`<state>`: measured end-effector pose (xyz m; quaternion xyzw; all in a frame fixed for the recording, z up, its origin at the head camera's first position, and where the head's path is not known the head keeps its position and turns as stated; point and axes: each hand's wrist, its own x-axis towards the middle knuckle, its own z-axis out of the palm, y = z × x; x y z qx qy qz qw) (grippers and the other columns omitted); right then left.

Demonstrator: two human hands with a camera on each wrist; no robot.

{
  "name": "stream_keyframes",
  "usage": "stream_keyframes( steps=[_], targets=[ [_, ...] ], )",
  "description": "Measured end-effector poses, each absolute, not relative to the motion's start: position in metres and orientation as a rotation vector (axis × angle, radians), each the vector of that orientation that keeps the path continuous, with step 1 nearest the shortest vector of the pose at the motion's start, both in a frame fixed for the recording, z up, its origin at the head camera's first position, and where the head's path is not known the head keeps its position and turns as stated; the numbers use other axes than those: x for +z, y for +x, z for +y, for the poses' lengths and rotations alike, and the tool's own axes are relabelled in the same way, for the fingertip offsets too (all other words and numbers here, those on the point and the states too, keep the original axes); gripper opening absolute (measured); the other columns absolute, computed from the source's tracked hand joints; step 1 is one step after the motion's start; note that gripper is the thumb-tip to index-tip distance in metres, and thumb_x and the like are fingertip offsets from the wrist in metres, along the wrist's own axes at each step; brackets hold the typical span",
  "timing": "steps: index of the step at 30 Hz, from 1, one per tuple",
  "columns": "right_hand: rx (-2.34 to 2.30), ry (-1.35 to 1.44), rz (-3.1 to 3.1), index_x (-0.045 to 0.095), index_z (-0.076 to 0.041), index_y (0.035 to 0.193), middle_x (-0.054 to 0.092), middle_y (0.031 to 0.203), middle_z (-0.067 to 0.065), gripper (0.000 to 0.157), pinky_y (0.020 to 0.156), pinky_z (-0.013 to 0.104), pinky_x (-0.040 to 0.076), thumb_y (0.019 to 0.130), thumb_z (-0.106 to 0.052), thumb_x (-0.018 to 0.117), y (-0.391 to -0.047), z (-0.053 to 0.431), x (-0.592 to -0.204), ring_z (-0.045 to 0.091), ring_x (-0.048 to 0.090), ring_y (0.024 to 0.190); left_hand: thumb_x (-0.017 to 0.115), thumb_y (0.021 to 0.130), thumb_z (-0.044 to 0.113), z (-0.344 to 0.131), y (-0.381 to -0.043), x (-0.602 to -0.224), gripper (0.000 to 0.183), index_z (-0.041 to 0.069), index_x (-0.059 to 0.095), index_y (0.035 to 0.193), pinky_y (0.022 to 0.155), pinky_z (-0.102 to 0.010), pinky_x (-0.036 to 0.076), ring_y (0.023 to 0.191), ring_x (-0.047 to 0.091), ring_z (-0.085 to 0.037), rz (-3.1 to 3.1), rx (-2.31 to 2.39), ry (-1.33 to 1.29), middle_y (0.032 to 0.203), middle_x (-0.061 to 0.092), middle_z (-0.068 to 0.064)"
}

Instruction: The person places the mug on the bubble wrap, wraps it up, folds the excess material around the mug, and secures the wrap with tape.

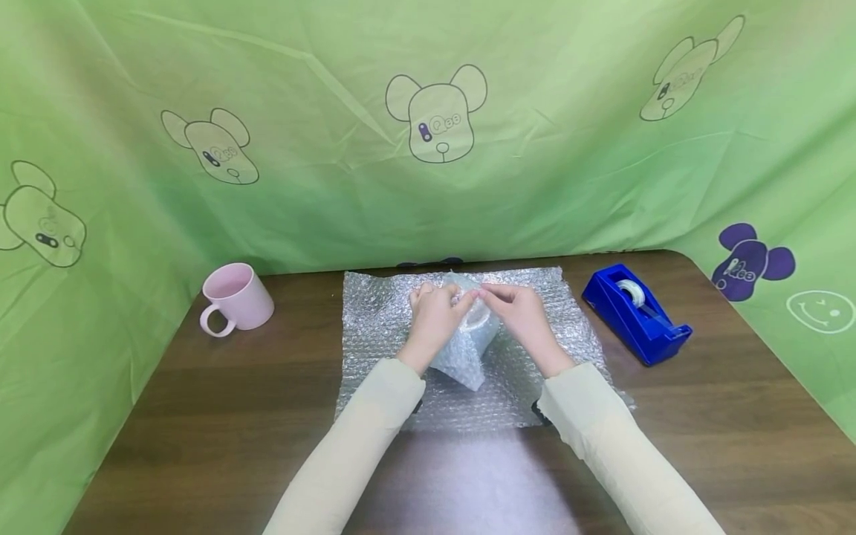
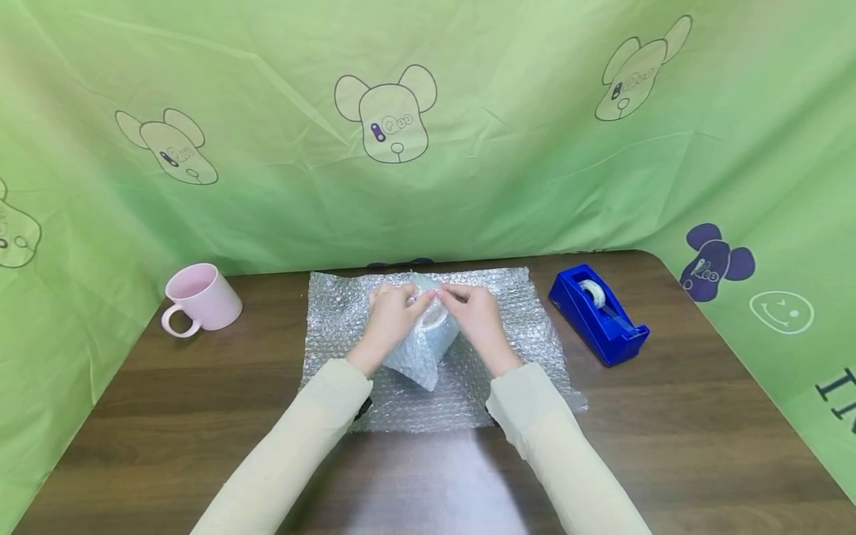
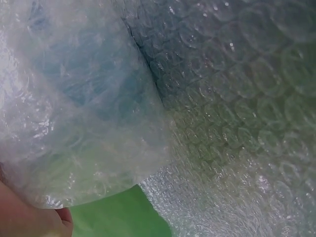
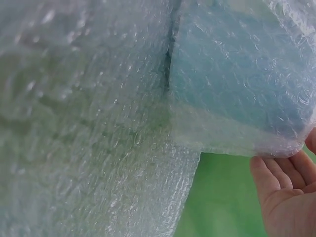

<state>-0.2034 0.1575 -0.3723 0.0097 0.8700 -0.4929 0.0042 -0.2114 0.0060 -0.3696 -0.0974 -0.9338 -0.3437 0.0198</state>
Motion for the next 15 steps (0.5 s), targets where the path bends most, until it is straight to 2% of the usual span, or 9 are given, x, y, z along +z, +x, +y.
stream_keyframes(
  steps=[3,5,6,8,10,11,13,15],
  targets=[
    [-1.548,0.038,2.726,0.060,-0.006,0.127,0.059,0.131,0.016,0.040,0.100,0.047,0.048,0.095,-0.030,0.058,-0.2030,0.1572,-0.3719,0.034,0.057,0.122,0.053,0.094,0.045,0.0066,-0.2111,-0.3697,0.042,0.005,0.067,0.098,0.105,-0.044,0.027,0.102,0.048,-0.025,-2.905,-1.053,-0.294,0.089,0.069,-0.009],
    [-1.539,0.045,2.736,0.060,-0.007,0.127,0.059,0.131,0.016,0.040,0.094,0.042,0.051,0.095,-0.030,0.058,-0.2029,0.1568,-0.3722,0.031,0.060,0.116,0.053,0.094,0.045,0.0066,-0.2112,-0.3696,0.042,0.006,0.067,0.096,0.105,-0.044,0.027,0.101,0.048,-0.024,-2.907,-1.050,-0.295,0.086,0.068,-0.009],
    [-1.535,0.048,2.743,0.060,-0.007,0.127,0.060,0.130,0.015,0.039,0.089,0.038,0.053,0.095,-0.030,0.057,-0.2029,0.1565,-0.3724,0.027,0.063,0.110,0.053,0.094,0.045,0.0065,-0.2112,-0.3696,0.042,0.005,0.067,0.097,0.106,-0.044,0.027,0.101,0.048,-0.025,-2.905,-1.052,-0.296,0.088,0.069,-0.009],
    [-1.531,0.054,2.746,0.060,-0.008,0.127,0.062,0.128,0.015,0.039,0.070,0.027,0.053,0.095,-0.031,0.057,-0.2029,0.1558,-0.3733,0.018,0.065,0.081,0.053,0.094,0.046,0.0064,-0.2110,-0.3696,0.044,0.005,0.067,0.102,0.105,-0.044,0.027,0.103,0.048,-0.025,-2.903,-1.053,-0.292,0.096,0.071,-0.009],
    [-1.529,0.061,2.742,0.060,-0.008,0.128,0.065,0.124,0.016,0.039,0.053,0.019,0.042,0.096,-0.031,0.056,-0.2029,0.1552,-0.3745,0.007,0.050,0.057,0.053,0.094,0.046,0.0061,-0.2110,-0.3700,0.045,0.005,0.067,0.105,0.106,-0.044,0.026,0.104,0.049,-0.025,-2.903,-1.053,-0.293,0.102,0.071,-0.010],
    [-1.526,0.063,2.740,0.059,-0.008,0.128,0.065,0.123,0.016,0.040,0.048,0.017,0.037,0.096,-0.031,0.056,-0.2028,0.1551,-0.3748,0.004,0.041,0.050,0.053,0.094,0.047,0.0060,-0.2109,-0.3702,0.046,0.005,0.067,0.107,0.106,-0.044,0.026,0.105,0.049,-0.025,-2.902,-1.053,-0.294,0.105,0.071,-0.010],
    [-1.525,0.060,2.730,0.058,-0.008,0.130,0.066,0.121,0.017,0.041,0.041,0.018,0.029,0.097,-0.031,0.054,-0.2022,0.1546,-0.3751,0.003,0.026,0.042,0.053,0.093,0.048,0.0059,-0.2106,-0.3704,0.048,0.005,0.066,0.111,0.106,-0.045,0.026,0.106,0.049,-0.026,-2.901,-1.057,-0.292,0.110,0.070,-0.010],
    [-1.505,0.043,2.741,0.056,-0.006,0.131,0.064,0.124,0.018,0.041,0.042,0.019,0.031,0.098,-0.030,0.052,-0.2013,0.1541,-0.3749,0.004,0.027,0.043,0.054,0.093,0.047,0.0059,-0.2106,-0.3707,0.048,0.005,0.066,0.113,0.107,-0.045,0.025,0.108,0.049,-0.026,-2.905,-1.057,-0.292,0.114,0.070,-0.011]
  ],
)
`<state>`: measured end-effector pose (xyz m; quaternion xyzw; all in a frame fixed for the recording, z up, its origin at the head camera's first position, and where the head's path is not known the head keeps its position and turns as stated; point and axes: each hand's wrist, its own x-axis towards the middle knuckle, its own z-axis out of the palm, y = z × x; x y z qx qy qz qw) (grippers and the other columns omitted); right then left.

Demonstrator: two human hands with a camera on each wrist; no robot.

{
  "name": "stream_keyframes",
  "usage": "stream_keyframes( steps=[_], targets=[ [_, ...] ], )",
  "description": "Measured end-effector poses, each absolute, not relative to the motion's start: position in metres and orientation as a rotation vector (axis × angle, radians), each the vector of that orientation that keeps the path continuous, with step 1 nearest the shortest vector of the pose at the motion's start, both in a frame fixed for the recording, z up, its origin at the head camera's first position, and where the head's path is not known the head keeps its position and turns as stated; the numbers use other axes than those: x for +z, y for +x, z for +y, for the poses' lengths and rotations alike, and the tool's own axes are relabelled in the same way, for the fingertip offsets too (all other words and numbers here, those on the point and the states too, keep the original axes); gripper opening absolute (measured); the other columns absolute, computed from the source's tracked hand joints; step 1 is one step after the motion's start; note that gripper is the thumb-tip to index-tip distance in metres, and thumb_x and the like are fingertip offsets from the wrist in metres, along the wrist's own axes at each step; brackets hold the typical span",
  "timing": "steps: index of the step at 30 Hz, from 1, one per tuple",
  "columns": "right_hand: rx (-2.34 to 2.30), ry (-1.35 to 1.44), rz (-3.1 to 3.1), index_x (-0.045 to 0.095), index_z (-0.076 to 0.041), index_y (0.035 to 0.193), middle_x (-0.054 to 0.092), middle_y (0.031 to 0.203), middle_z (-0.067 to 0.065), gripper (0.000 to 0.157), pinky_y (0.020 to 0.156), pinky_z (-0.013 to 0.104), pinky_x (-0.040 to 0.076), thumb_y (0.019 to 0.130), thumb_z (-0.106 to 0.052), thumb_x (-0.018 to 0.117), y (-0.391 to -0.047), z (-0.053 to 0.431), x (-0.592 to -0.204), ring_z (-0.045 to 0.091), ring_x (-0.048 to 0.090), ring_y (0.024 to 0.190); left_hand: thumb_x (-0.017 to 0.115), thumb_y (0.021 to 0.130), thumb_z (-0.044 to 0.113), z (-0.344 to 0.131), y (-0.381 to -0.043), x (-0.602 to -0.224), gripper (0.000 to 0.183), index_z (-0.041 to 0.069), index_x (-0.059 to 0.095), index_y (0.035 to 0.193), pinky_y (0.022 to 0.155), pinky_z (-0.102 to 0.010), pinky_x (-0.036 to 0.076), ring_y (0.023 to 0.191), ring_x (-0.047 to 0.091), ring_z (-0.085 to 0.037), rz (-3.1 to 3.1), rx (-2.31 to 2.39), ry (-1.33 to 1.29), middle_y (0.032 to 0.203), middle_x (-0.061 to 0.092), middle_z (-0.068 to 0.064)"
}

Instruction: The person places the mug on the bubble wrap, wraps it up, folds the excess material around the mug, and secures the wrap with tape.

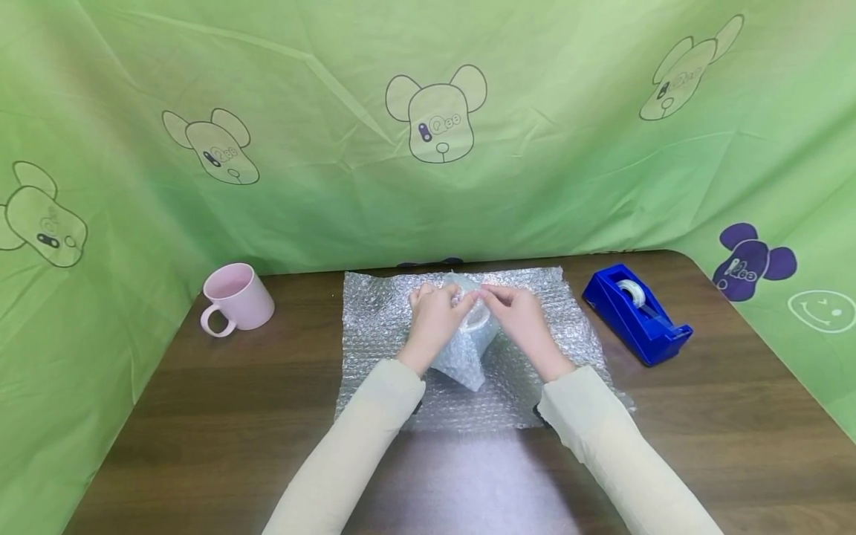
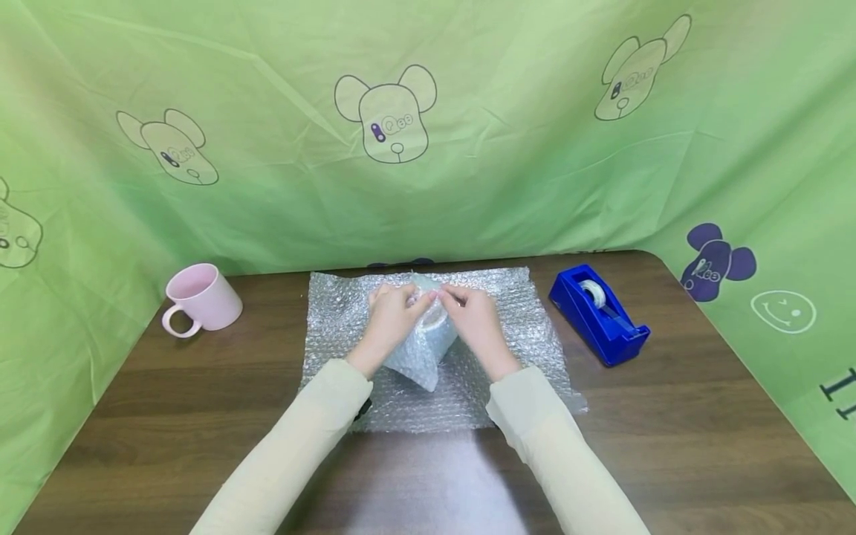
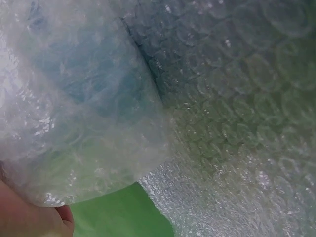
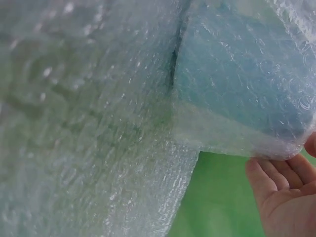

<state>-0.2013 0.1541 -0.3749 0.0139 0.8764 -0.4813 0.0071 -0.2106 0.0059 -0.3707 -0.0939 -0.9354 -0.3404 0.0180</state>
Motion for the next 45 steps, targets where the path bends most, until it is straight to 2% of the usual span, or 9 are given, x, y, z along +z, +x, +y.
stream_keyframes(
  steps=[5,9,13,19,22,26,32,37,45],
  targets=[
    [-1.441,0.016,2.787,0.054,-0.004,0.132,0.057,0.134,0.017,0.042,0.074,0.031,0.055,0.100,-0.029,0.048,-0.198,0.153,-0.373,0.018,0.057,0.070,0.053,0.094,0.047,0.007,-0.211,-0.371,0.049,0.005,0.065,0.116,0.107,-0.044,0.027,0.112,0.050,-0.027,-2.908,-1.044,-0.293,0.119,0.068,-0.011],
    [-1.410,-0.017,2.809,0.052,-0.002,0.134,0.054,0.137,0.018,0.042,0.097,0.044,0.051,0.101,-0.027,0.045,-0.197,0.152,-0.372,0.033,0.062,0.092,0.051,0.094,0.048,0.007,-0.211,-0.372,0.051,0.005,0.065,0.117,0.105,-0.044,0.029,0.109,0.051,-0.026,-2.903,-1.002,-0.293,0.117,0.069,-0.011],
    [-1.326,-0.050,2.848,0.047,-0.001,0.138,0.052,0.137,0.022,0.044,0.093,0.046,0.052,0.102,-0.027,0.042,-0.196,0.151,-0.372,0.040,0.060,0.085,0.049,0.095,0.049,0.007,-0.211,-0.373,0.051,0.005,0.065,0.116,0.103,-0.042,0.029,0.105,0.052,-0.025,-2.894,-0.967,-0.297,0.116,0.069,-0.011],
    [-1.226,-0.041,2.906,0.044,-0.002,0.140,0.059,0.127,0.026,0.046,0.069,0.040,0.052,0.103,-0.029,0.039,-0.197,0.148,-0.374,0.021,0.051,0.064,0.054,0.093,0.049,0.007,-0.208,-0.376,0.048,0.007,0.067,0.112,0.101,-0.042,0.029,0.100,0.053,-0.025,-2.806,-0.961,-0.277,0.108,0.072,-0.009],
    [-1.267,-0.029,2.863,0.040,-0.001,0.143,0.053,0.135,0.025,0.049,0.086,0.046,0.053,0.103,-0.030,0.037,-0.196,0.146,-0.374,0.031,0.064,0.088,0.059,0.090,0.047,0.007,-0.205,-0.378,0.041,0.011,0.066,0.109,0.102,-0.041,0.030,0.102,0.053,-0.024,-2.731,-0.987,-0.223,0.107,0.070,-0.005],
    [-1.320,-0.004,2.790,0.036,0.000,0.145,0.038,0.149,0.021,0.051,0.113,0.051,0.031,0.104,-0.031,0.033,-0.195,0.146,-0.377,0.039,0.037,0.137,0.060,0.090,0.045,0.008,-0.203,-0.381,0.037,0.014,0.061,0.111,0.100,-0.040,0.034,0.106,0.049,-0.025,-2.699,-1.016,-0.158,0.114,0.059,-0.006],
    [-1.358,-0.009,2.740,0.034,0.000,0.145,0.035,0.151,0.021,0.051,0.115,0.051,0.028,0.104,-0.030,0.031,-0.194,0.147,-0.374,0.040,0.033,0.139,0.055,0.090,0.050,0.004,-0.206,-0.381,0.053,0.012,0.053,0.126,0.103,-0.043,0.041,0.119,0.051,-0.028,-2.784,-1.201,-0.085,0.129,0.055,-0.010],
    [-1.403,0.017,2.604,0.013,0.004,0.150,0.019,0.154,0.029,0.060,0.116,0.055,0.021,0.105,-0.034,0.025,-0.184,0.147,-0.371,0.046,0.025,0.141,0.043,0.097,0.051,-0.006,-0.209,-0.380,0.055,0.013,0.049,0.136,0.107,-0.047,0.041,0.128,0.048,-0.030,-2.775,-1.585,0.025,0.139,0.052,-0.010],
    [-1.716,0.275,2.325,-0.001,0.010,0.148,-0.002,0.157,0.030,0.070,0.119,0.057,0.006,0.104,-0.039,0.021,-0.157,0.136,-0.363,0.046,0.002,0.145,0.019,0.103,0.037,-0.025,-0.210,-0.375,0.052,0.014,0.042,0.144,0.117,-0.049,0.026,0.140,0.037,-0.032,-2.756,-1.864,0.053,0.149,0.043,-0.011]
  ],
)
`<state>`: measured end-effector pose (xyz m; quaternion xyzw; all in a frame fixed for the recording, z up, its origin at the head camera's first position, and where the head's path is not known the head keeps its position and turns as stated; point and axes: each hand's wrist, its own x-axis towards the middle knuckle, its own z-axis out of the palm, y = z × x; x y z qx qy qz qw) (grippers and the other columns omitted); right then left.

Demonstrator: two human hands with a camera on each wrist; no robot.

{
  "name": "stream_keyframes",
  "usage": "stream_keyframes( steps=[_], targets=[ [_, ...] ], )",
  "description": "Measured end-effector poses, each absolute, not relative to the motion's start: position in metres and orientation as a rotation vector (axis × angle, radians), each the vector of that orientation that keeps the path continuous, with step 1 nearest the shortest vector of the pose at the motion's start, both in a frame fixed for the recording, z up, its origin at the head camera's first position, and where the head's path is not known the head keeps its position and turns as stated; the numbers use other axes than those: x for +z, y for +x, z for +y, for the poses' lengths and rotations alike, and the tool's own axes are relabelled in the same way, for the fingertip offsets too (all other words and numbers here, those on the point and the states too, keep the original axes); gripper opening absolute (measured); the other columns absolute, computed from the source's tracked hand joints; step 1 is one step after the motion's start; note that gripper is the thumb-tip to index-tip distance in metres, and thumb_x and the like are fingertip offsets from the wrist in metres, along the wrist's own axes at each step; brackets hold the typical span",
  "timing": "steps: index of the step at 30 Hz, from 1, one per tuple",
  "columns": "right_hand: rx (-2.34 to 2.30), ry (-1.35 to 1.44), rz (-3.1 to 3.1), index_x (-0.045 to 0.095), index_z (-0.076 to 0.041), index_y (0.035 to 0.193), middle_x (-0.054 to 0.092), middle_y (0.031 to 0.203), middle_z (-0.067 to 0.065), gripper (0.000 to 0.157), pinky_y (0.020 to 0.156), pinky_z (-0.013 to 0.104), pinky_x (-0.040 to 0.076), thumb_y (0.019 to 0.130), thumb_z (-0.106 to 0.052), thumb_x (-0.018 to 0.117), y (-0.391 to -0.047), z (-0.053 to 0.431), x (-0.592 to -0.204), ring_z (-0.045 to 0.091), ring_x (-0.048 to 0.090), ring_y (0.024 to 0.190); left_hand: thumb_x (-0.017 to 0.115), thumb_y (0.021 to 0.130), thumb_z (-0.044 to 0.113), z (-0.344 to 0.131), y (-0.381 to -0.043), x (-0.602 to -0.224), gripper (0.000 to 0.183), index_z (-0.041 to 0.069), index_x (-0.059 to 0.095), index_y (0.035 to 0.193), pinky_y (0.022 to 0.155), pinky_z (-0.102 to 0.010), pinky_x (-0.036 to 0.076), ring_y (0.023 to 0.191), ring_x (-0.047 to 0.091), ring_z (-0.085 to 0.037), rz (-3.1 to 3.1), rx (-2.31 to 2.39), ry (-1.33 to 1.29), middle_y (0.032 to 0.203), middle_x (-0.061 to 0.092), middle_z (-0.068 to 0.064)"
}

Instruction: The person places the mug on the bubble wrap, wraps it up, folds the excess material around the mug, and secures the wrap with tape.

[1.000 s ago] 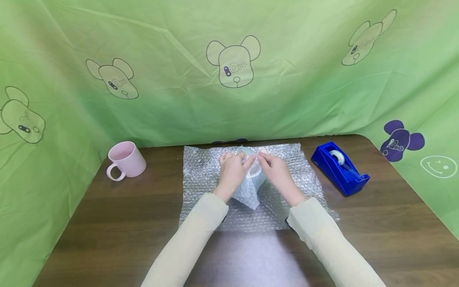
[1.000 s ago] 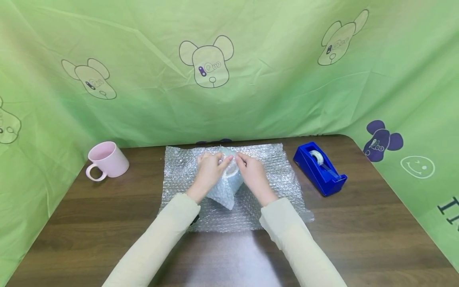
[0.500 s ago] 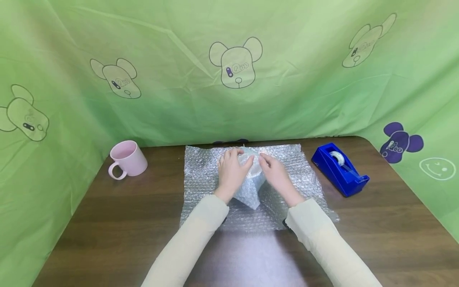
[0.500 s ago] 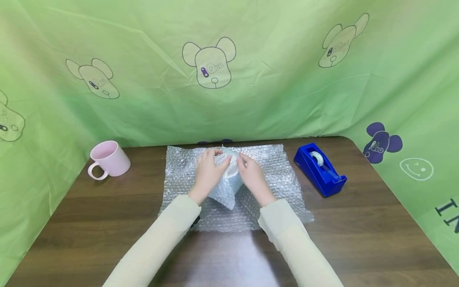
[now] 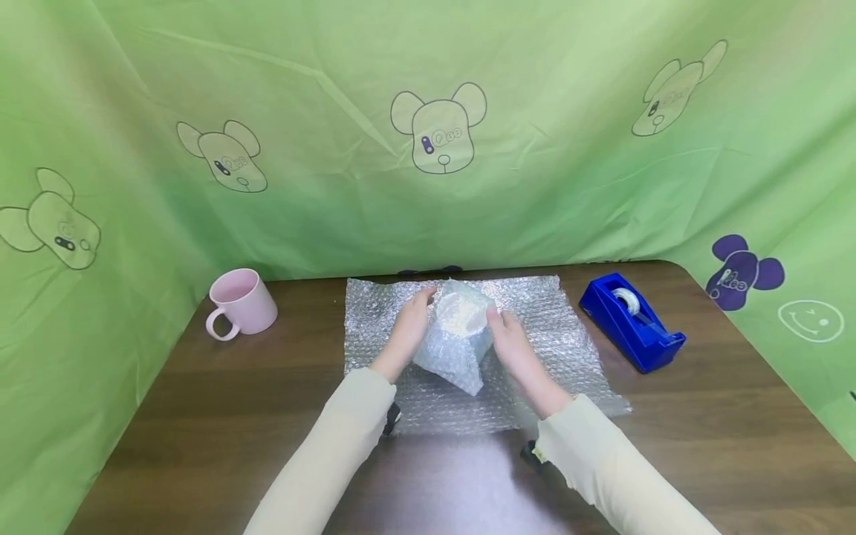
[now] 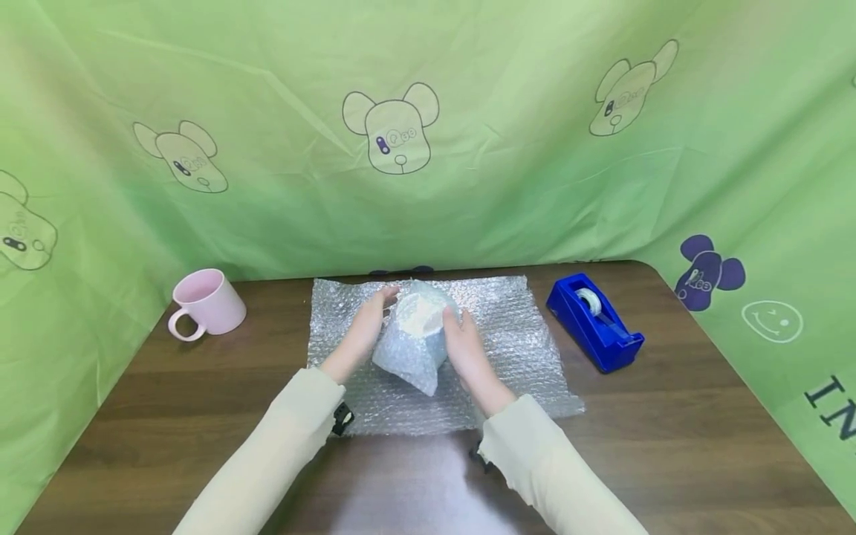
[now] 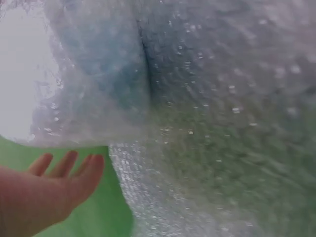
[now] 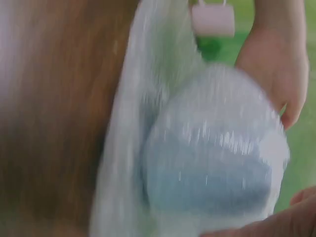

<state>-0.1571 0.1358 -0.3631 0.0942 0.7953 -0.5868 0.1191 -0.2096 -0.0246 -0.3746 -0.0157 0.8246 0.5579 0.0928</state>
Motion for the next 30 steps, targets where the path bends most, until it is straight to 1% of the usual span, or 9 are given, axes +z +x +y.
stream_keyframes(
  steps=[6,10,12,15,18,20,24,27,30],
  targets=[
    [-1.907,0.366,2.200,-0.017,0.003,0.148,-0.019,0.157,0.021,0.072,0.119,0.054,-0.007,0.104,-0.040,0.020,-0.147,0.118,-0.370,0.039,-0.015,0.146,0.015,0.102,0.033,-0.028,-0.207,-0.388,0.053,0.016,0.032,0.149,0.119,-0.052,0.018,0.145,0.026,-0.031,2.306,1.668,0.029,0.156,0.032,-0.010],
    [-1.983,0.405,2.184,-0.023,0.000,0.147,-0.021,0.157,0.018,0.074,0.120,0.052,-0.008,0.103,-0.043,0.018,-0.147,0.107,-0.376,0.036,-0.016,0.146,0.016,0.103,0.033,-0.025,-0.204,-0.396,0.052,0.016,0.028,0.151,0.121,-0.051,0.012,0.148,0.017,-0.029,2.260,1.713,0.072,0.160,0.022,-0.006],
    [-2.009,0.411,2.178,-0.025,-0.001,0.146,-0.021,0.157,0.018,0.075,0.120,0.051,-0.007,0.103,-0.045,0.017,-0.148,0.104,-0.378,0.035,-0.015,0.147,0.017,0.104,0.034,-0.024,-0.202,-0.398,0.052,0.016,0.028,0.151,0.121,-0.050,0.011,0.149,0.016,-0.028,2.248,1.739,0.080,0.160,0.021,-0.004],
    [-2.024,0.397,2.179,-0.026,0.000,0.145,-0.023,0.156,0.018,0.077,0.120,0.051,-0.007,0.102,-0.046,0.018,-0.148,0.100,-0.379,0.035,-0.016,0.146,0.019,0.104,0.036,-0.023,-0.200,-0.398,0.052,0.016,0.029,0.150,0.121,-0.049,0.012,0.148,0.017,-0.027,2.255,1.772,0.079,0.160,0.022,-0.004],
    [-2.040,0.382,2.176,-0.028,0.001,0.145,-0.025,0.155,0.020,0.082,0.120,0.052,-0.007,0.102,-0.047,0.024,-0.149,0.098,-0.379,0.036,-0.017,0.146,0.021,0.103,0.042,-0.023,-0.199,-0.397,0.053,0.018,0.032,0.149,0.121,-0.048,0.014,0.148,0.021,-0.026,2.282,1.787,0.071,0.158,0.026,-0.004],
    [-2.048,0.377,2.177,-0.028,0.001,0.144,-0.026,0.155,0.021,0.085,0.120,0.053,-0.007,0.102,-0.044,0.030,-0.150,0.097,-0.378,0.037,-0.017,0.146,0.023,0.103,0.046,-0.023,-0.199,-0.396,0.056,0.017,0.032,0.149,0.121,-0.048,0.015,0.148,0.021,-0.026,2.294,1.788,0.085,0.158,0.027,-0.004],
    [-2.065,0.380,2.184,-0.028,0.003,0.144,-0.025,0.154,0.023,0.088,0.119,0.055,-0.004,0.101,-0.036,0.039,-0.152,0.094,-0.378,0.040,-0.015,0.145,0.034,0.098,0.056,-0.023,-0.197,-0.395,0.063,0.020,0.032,0.149,0.117,-0.053,0.024,0.144,0.029,-0.030,2.331,1.750,0.089,0.157,0.030,-0.005],
    [-2.052,0.396,2.186,-0.029,0.003,0.143,-0.025,0.154,0.024,0.087,0.119,0.056,-0.003,0.102,-0.033,0.039,-0.153,0.092,-0.377,0.041,-0.014,0.145,0.041,0.094,0.060,-0.023,-0.196,-0.395,0.067,0.023,0.032,0.149,0.112,-0.057,0.030,0.140,0.035,-0.034,2.348,1.728,0.060,0.156,0.031,-0.005],
    [-2.030,0.416,2.176,-0.030,0.003,0.143,-0.026,0.154,0.024,0.087,0.118,0.057,-0.003,0.102,-0.034,0.037,-0.154,0.091,-0.376,0.042,-0.014,0.145,0.040,0.094,0.061,-0.023,-0.196,-0.395,0.068,0.022,0.031,0.150,0.112,-0.058,0.030,0.140,0.035,-0.034,2.347,1.732,0.044,0.156,0.031,-0.006]
  ],
)
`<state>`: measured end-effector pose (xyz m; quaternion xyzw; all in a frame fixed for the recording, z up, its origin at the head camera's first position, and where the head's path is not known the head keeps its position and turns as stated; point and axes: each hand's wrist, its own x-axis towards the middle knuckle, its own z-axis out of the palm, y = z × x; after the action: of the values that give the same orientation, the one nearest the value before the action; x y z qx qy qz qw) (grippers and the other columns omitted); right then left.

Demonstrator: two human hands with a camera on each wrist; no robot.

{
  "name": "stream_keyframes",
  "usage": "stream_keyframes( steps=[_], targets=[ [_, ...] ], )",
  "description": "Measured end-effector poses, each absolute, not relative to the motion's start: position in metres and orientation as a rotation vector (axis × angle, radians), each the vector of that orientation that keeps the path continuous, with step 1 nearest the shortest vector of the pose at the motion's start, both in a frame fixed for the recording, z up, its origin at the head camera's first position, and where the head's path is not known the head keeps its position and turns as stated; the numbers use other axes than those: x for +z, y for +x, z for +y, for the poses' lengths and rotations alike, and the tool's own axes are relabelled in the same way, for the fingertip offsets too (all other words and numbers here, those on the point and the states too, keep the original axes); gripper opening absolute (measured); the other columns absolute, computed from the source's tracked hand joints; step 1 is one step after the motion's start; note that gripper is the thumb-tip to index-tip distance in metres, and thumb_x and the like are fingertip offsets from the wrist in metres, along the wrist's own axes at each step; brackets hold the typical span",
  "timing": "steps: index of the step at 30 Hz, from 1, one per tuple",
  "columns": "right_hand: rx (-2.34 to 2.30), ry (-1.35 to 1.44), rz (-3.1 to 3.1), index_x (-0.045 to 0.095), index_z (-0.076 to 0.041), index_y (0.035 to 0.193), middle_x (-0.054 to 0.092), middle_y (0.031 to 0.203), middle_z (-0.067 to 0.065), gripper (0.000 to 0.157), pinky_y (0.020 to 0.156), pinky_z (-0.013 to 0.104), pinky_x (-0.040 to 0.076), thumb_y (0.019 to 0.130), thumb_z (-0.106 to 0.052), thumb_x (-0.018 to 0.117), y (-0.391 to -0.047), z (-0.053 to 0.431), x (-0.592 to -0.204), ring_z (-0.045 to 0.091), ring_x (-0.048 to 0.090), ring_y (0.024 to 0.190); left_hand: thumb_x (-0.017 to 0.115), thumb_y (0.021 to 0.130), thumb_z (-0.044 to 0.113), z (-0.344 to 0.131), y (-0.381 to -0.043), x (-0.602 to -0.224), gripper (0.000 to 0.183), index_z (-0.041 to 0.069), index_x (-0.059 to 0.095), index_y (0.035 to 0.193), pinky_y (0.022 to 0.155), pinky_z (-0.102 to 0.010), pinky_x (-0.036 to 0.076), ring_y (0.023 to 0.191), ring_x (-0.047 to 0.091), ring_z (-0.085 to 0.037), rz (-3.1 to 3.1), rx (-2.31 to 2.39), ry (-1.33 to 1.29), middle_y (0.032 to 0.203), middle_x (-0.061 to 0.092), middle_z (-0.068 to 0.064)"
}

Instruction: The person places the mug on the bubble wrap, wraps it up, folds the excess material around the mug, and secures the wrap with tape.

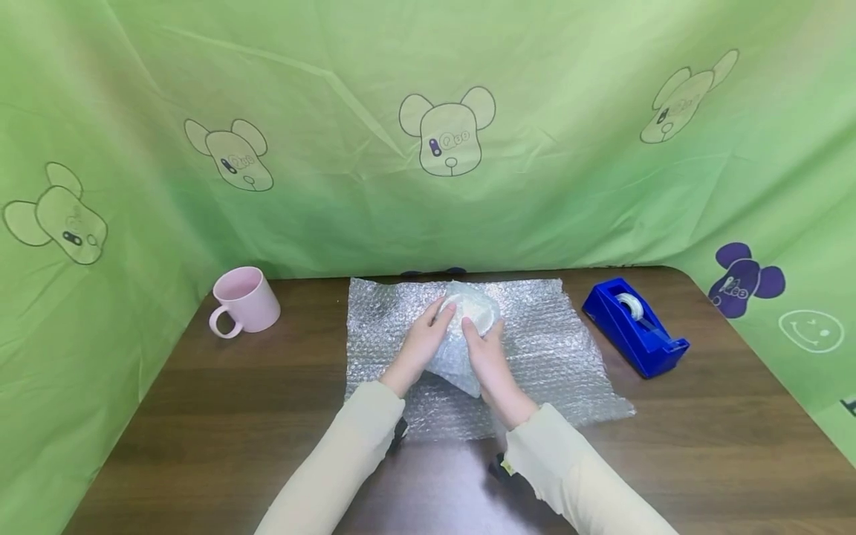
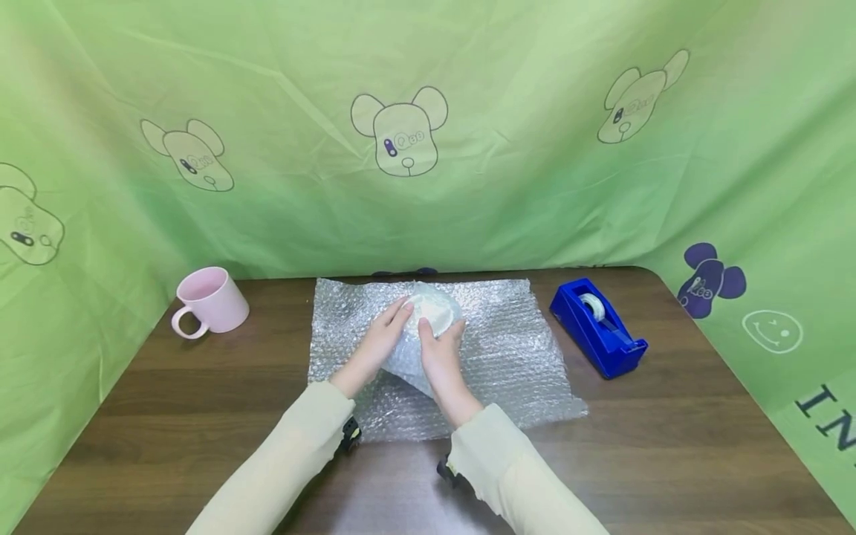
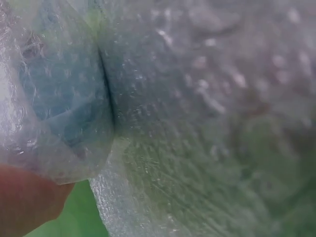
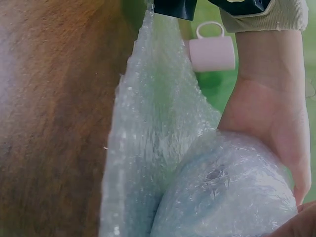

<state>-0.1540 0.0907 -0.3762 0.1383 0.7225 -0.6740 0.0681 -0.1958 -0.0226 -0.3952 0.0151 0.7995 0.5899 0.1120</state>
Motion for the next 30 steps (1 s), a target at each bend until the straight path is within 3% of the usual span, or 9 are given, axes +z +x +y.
stream_keyframes(
  steps=[17,23,26,30],
  targets=[
    [-2.031,0.368,2.171,-0.026,0.004,0.144,-0.013,0.157,0.027,0.088,0.120,0.053,0.004,0.100,-0.033,0.040,-0.158,0.075,-0.337,0.041,-0.001,0.147,0.034,0.099,0.053,-0.041,-0.195,-0.353,0.061,0.020,0.030,0.150,0.115,-0.058,0.022,0.145,0.027,-0.032,2.383,1.738,0.072,0.157,0.029,-0.005],
    [-2.018,0.285,2.195,-0.015,0.001,0.149,0.004,0.157,0.029,0.093,0.118,0.055,0.017,0.094,-0.026,0.055,-0.164,0.050,-0.323,0.043,0.017,0.144,0.028,0.102,0.045,-0.069,-0.193,-0.345,0.059,0.011,0.025,0.151,0.120,-0.053,0.015,0.147,0.020,-0.031,2.387,1.830,0.080,0.159,0.025,-0.009],
    [-2.013,0.211,2.196,-0.007,-0.003,0.151,0.013,0.156,0.028,0.096,0.115,0.056,0.023,0.090,-0.023,0.063,-0.169,0.033,-0.323,0.044,0.027,0.140,0.033,0.102,0.045,-0.085,-0.191,-0.346,0.060,0.011,0.025,0.151,0.117,-0.057,0.019,0.145,0.023,-0.035,2.425,1.861,0.019,0.158,0.026,-0.013],
    [-1.933,0.186,2.278,0.000,-0.004,0.152,0.012,0.157,0.025,0.099,0.115,0.057,0.024,0.085,-0.024,0.070,-0.175,0.012,-0.324,0.043,0.025,0.142,0.043,0.100,0.039,-0.102,-0.188,-0.353,0.059,0.012,0.029,0.150,0.117,-0.054,0.024,0.143,0.028,-0.034,2.399,2.001,-0.112,0.156,0.028,-0.014]
  ],
)
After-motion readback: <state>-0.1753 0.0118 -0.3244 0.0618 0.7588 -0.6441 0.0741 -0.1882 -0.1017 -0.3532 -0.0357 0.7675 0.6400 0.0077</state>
